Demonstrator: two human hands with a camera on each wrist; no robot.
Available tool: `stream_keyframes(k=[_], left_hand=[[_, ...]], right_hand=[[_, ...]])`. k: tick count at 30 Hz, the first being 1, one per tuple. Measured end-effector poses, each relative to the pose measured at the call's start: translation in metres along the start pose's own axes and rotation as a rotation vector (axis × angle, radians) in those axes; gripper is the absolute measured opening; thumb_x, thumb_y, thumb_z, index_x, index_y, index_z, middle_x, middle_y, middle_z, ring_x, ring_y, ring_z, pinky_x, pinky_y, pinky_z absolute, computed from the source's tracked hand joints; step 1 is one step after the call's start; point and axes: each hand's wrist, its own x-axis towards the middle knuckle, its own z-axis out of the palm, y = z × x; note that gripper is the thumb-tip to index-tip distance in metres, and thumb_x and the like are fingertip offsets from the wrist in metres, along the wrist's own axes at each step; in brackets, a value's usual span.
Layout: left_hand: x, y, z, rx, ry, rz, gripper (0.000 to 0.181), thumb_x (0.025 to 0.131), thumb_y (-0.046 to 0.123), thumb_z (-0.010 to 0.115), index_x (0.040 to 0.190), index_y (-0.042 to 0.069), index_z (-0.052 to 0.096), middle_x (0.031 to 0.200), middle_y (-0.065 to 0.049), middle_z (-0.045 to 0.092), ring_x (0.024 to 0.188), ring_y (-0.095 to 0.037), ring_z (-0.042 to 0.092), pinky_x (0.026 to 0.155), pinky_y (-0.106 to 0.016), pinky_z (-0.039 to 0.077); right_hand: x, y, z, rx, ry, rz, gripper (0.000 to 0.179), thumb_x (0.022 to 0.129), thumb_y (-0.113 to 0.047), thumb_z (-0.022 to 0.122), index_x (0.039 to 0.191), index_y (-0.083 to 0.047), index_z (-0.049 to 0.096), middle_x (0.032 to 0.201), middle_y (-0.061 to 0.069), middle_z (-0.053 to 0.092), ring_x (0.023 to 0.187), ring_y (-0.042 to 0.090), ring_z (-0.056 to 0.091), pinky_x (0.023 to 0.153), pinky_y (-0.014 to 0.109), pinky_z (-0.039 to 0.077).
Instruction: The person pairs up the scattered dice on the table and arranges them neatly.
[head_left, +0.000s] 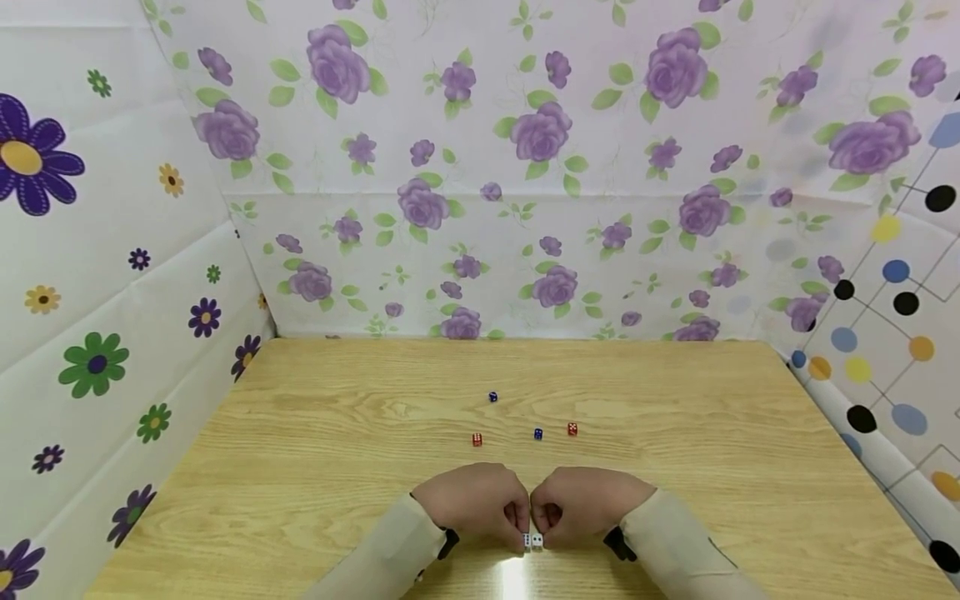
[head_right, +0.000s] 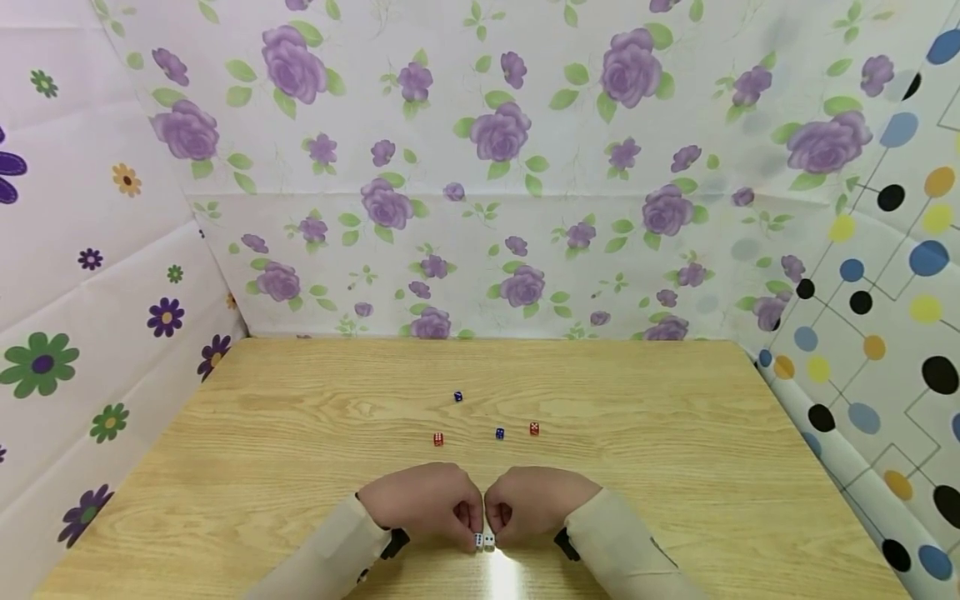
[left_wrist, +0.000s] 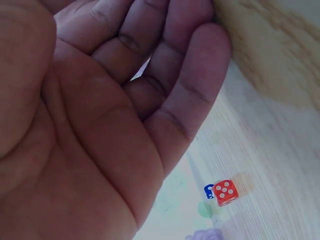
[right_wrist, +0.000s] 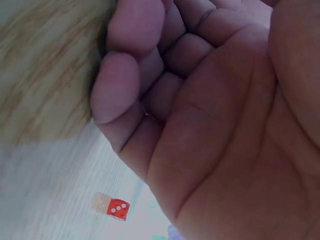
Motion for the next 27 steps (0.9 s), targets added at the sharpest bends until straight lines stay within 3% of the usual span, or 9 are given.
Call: stream_keyframes(k=[18, 23, 27], left_hand=[[-0.003, -0.004, -0.006, -0.034, 0.002, -0.011, 0.015, 0.084, 0.029, 0.087, 0.078, 0.028, 0.074, 0.073, 0.023, 0.065, 0.066, 0.004, 0.06, 0.063, -0.017, 0.051], [-0.006, -0.014, -0.015, -0.039, 0.046, 0.017, 0.014, 0.091, 0.026, 0.08, 0.081, 0.03, 0.071, 0.077, 0.022, 0.065, 0.068, 0.003, 0.06, 0.066, -0.018, 0.051], [-0.008, -0.023, -0.025, -0.021, 0.105, 0.017, 0.007, 0.096, 0.025, 0.074, 0.091, 0.028, 0.072, 0.084, 0.021, 0.064, 0.075, 0.003, 0.061, 0.073, -0.019, 0.051]], right_hand=[[-0.004, 0.006, -0.003, 0.06, -0.013, 0.033, 0.022, 0.085, -0.008, 0.079, 0.08, -0.023, 0.064, 0.068, -0.016, 0.054, 0.059, -0.001, 0.045, 0.056, 0.018, 0.038], [-0.008, 0.016, -0.007, 0.042, 0.028, 0.055, 0.023, 0.085, -0.009, 0.078, 0.08, -0.025, 0.062, 0.069, -0.016, 0.054, 0.06, 0.0, 0.046, 0.058, 0.019, 0.039], [-0.01, 0.024, -0.011, 0.035, 0.096, 0.033, 0.021, 0.088, -0.011, 0.075, 0.081, -0.026, 0.062, 0.072, -0.016, 0.055, 0.064, 0.0, 0.048, 0.061, 0.021, 0.042]])
